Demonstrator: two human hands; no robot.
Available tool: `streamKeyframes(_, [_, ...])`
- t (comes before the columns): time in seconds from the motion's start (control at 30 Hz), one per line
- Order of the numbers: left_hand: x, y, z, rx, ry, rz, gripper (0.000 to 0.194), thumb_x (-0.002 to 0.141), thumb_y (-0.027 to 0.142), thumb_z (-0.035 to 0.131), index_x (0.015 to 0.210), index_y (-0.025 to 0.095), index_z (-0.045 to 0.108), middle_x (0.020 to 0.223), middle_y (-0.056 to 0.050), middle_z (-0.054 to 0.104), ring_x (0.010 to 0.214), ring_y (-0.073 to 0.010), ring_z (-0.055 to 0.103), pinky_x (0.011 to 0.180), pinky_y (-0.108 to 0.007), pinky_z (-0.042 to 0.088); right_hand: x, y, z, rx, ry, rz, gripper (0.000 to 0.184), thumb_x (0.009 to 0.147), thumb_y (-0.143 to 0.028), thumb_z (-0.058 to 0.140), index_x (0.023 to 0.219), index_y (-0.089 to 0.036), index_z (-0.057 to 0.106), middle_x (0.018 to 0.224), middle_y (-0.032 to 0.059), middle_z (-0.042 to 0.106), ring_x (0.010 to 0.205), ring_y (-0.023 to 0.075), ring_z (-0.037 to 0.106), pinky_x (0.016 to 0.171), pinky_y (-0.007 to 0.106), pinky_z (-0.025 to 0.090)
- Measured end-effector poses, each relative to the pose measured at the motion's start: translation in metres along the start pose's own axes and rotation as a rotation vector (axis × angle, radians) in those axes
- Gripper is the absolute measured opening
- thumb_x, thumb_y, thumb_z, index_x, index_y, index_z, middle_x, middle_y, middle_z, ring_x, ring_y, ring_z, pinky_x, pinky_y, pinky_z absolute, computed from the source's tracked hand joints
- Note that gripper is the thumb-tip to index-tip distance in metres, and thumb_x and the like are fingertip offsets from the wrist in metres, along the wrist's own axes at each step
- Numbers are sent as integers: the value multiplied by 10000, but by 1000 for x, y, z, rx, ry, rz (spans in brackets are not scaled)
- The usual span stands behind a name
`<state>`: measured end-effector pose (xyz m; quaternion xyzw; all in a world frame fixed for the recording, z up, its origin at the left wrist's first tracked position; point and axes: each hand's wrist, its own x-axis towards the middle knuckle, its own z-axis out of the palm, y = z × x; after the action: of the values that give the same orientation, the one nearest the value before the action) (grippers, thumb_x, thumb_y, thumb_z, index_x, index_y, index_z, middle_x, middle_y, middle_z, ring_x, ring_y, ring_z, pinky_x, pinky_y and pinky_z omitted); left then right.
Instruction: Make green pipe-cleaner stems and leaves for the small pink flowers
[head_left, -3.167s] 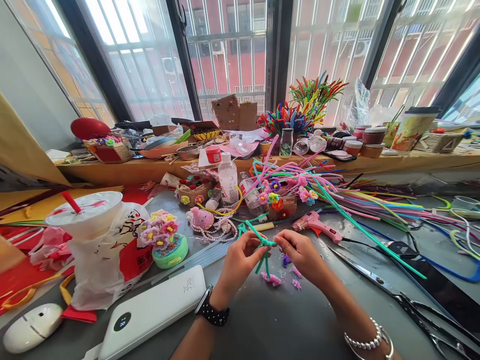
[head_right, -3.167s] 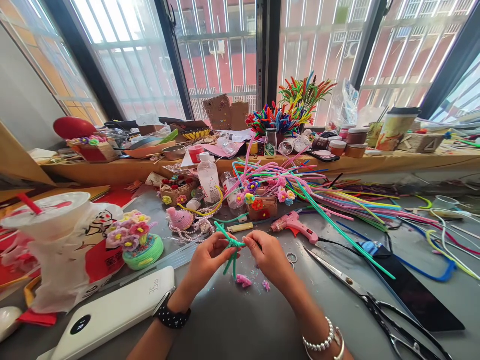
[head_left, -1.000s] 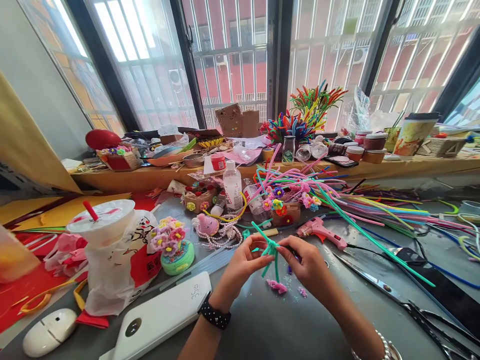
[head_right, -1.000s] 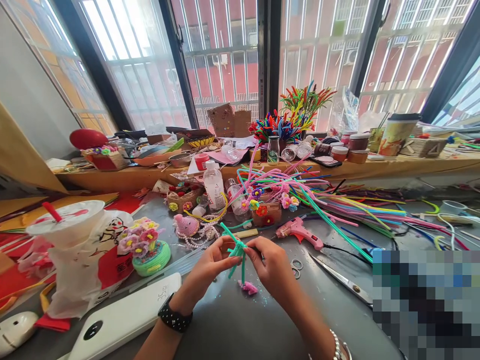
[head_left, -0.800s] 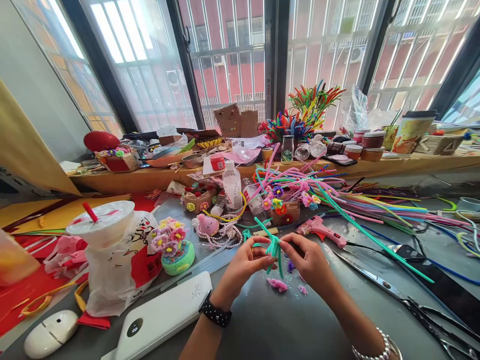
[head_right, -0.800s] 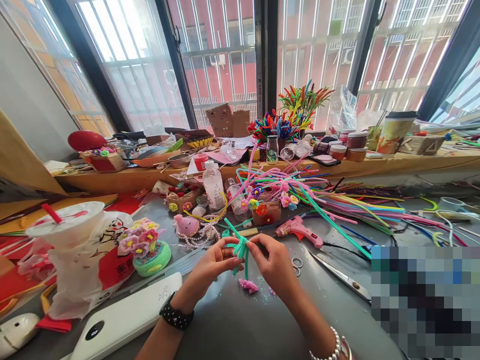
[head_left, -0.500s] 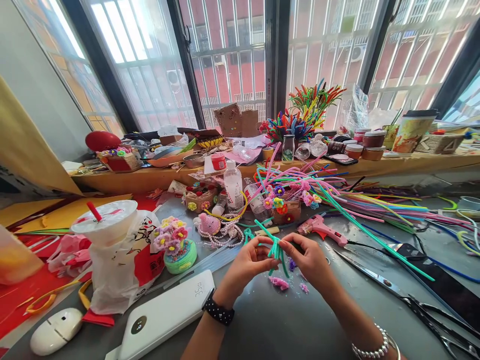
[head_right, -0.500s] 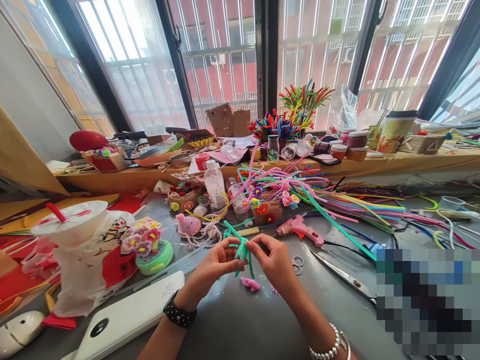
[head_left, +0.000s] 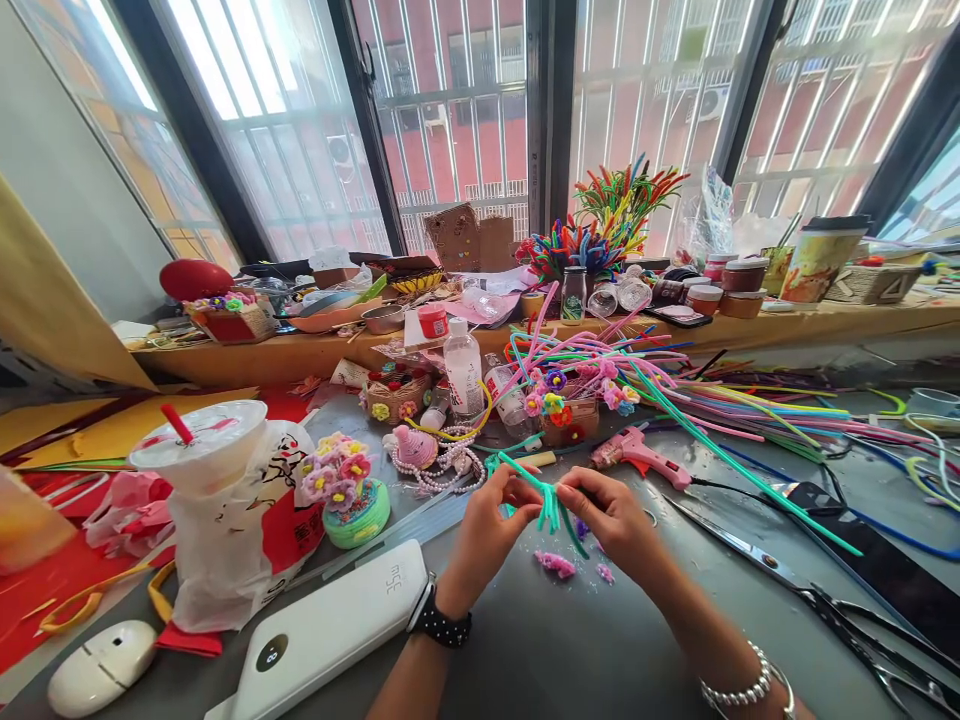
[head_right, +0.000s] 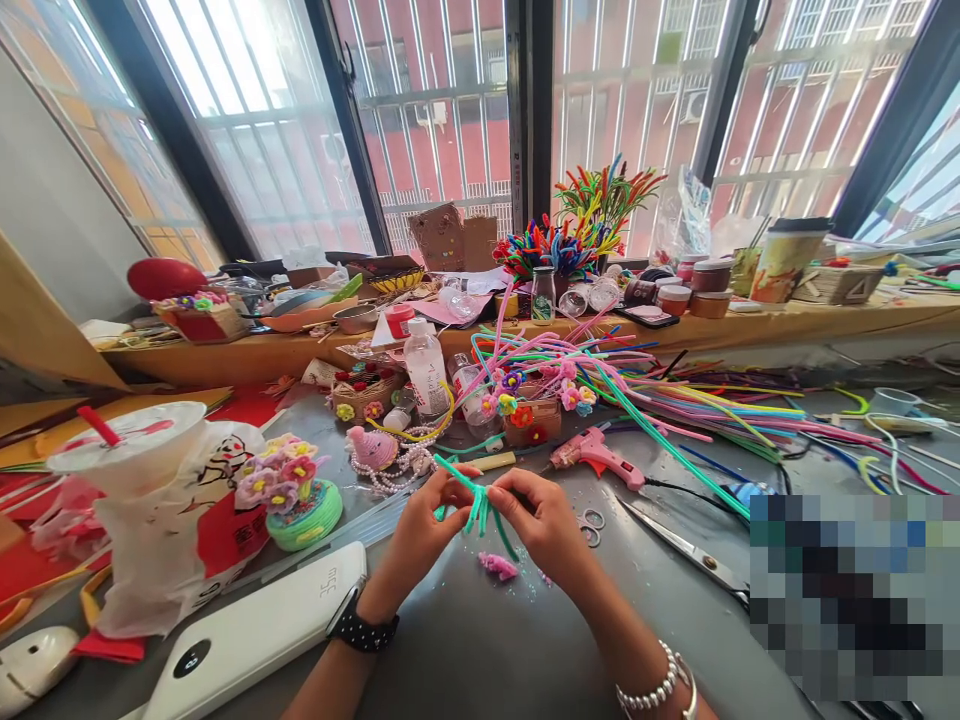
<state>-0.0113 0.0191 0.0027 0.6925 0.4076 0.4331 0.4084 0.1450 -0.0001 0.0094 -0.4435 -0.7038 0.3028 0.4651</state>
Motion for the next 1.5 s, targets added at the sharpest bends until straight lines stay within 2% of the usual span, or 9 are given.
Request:
streamKeyframes(0.17, [0, -2, 0, 152, 71, 82, 117, 677, 181, 555, 752, 226, 632, 710, -17, 612, 712, -177, 521, 693, -275, 379, 0, 5, 2, -166, 98, -101, 224, 819, -294, 417, 693, -176, 560, 604, -3, 519, 557, 116, 469, 509, 208, 359])
streamKeyframes(0.37, [0, -1, 0, 215, 68, 133, 145, 710, 211, 531, 732, 254, 668, 699, -29, 609, 730, -195, 496, 691, -278, 354, 1, 11, 0, -397, 118, -214, 196, 834, -250, 393, 733, -186, 550, 645, 9, 505, 596, 130, 486, 546, 227, 358])
streamKeyframes(0.6, [0, -2, -2, 176, 138, 117, 146, 681, 183, 549, 689, 256, 675, 704, -25, 612, 739, -201, 495, 710, -287, 359, 1, 7, 6, -189, 32, -199, 242, 842, -244, 370, 645, -182, 497, 600, -14, 445, 556, 104, 448, 516, 198, 359])
streamKeyframes(0.8, [-2, 0, -3, 172, 170, 110, 220, 688, 133, 510, 771, 260, 670, 743, -26, 610, 782, -196, 507, 735, -294, 375, -1, 5, 14, -112, -66, -205, 243, 833, -253, 393, 627, -171, 492, 586, -21, 445, 546, 98, 438, 504, 193, 346])
streamKeyframes(0.9, [0, -3, -4, 128, 230, 65, 221, 665, 162, 549, 846, 246, 644, 843, -30, 584, 793, -182, 512, 719, -281, 399, -1, 7, 15, -150, -4, -206, 221, 832, -251, 397, 661, -173, 512, 601, -13, 452, 552, 103, 445, 511, 197, 347])
streamKeyframes(1.0, [2, -5, -4, 33, 329, -80, 318, 605, 257, 632, 917, 213, 590, 911, -36, 542, 742, -166, 524, 645, -267, 427, 0, 9, 12, -197, 116, -191, 203, 836, -237, 391, 689, -176, 516, 626, -2, 475, 574, 113, 462, 532, 198, 358])
streamKeyframes(1.1, [3, -1, -3, -196, 186, -218, 233, 647, 337, 598, 797, 159, 585, 763, -32, 571, 705, -163, 544, 655, -275, 433, 0, 12, 9, -306, 194, -190, 191, 840, -230, 382, 719, -181, 522, 657, 11, 493, 606, 127, 478, 567, 210, 367])
streamKeyframes(1.23, [0, 8, -2, -409, -35, -238, 242, 698, 359, 552, 778, 139, 614, 732, -34, 608, 756, -164, 545, 734, -275, 404, -2, 15, 8, -515, 162, -261, 212, 847, -257, 368, 758, -183, 546, 647, 22, 486, 606, 144, 476, 563, 226, 360])
streamKeyframes(1.5, [0, 6, 1, -388, 43, -289, 224, 622, 280, 649, 802, 150, 617, 778, -25, 633, 751, -152, 549, 698, -244, 394, -3, 17, 14, -608, 86, -336, 230, 844, -273, 382, 762, -170, 570, 651, 30, 502, 594, 136, 478, 542, 217, 358])
